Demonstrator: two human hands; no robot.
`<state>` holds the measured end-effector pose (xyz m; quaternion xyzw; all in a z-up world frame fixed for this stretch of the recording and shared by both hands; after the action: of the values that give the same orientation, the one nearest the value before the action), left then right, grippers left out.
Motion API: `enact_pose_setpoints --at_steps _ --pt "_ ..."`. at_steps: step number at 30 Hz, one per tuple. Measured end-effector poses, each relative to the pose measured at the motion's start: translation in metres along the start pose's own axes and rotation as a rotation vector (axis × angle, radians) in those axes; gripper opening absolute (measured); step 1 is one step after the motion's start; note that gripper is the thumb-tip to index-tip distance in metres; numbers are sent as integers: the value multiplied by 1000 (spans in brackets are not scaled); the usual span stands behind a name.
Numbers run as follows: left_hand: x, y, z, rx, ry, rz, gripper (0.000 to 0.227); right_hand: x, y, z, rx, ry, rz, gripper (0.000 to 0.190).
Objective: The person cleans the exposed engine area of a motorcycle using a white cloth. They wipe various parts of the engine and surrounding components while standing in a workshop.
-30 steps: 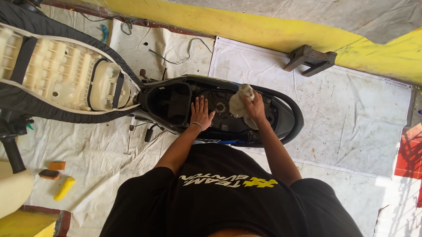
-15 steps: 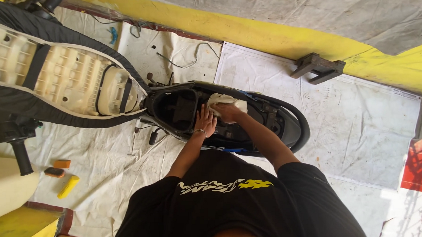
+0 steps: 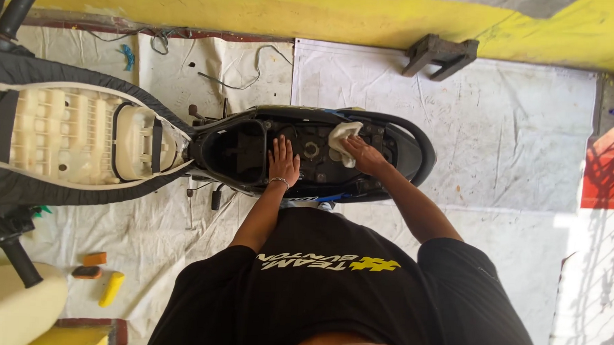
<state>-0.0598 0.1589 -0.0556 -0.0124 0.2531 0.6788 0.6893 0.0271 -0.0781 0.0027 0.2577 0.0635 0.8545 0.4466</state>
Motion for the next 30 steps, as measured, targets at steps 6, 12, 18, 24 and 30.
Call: enact_pose_setpoints --at_steps 6,12,18,24,30 --pt "1 -2 -2 12 12 -16 71 20 67 -36 -196 27 -23 82" --pt "2 0 1 -31 59 -27 70 118 70 -47 69 8 -84 74" --pt "14 0 -3 -7 53 -138 70 61 14 -7 -484 -1257 -246 54" --pt "15 -3 -1 116 116 -83 70 77 -33 94 -174 -2378 50 52" --pt "18 -7 -10 158 125 -55 71 14 -3 12 -266 -1780 -757 30"
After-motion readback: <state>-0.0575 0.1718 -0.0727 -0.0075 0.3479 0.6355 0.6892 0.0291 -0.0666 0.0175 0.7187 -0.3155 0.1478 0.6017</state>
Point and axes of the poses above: each hand's wrist, its own y-axis away from the middle knuckle, its own z-axis out of the back of the hand, x = y × z, the point moved 8 cm from there along -y, towards the middle knuckle, and after that the axes turned 10 degrees about -z, right-handed, at the moved point
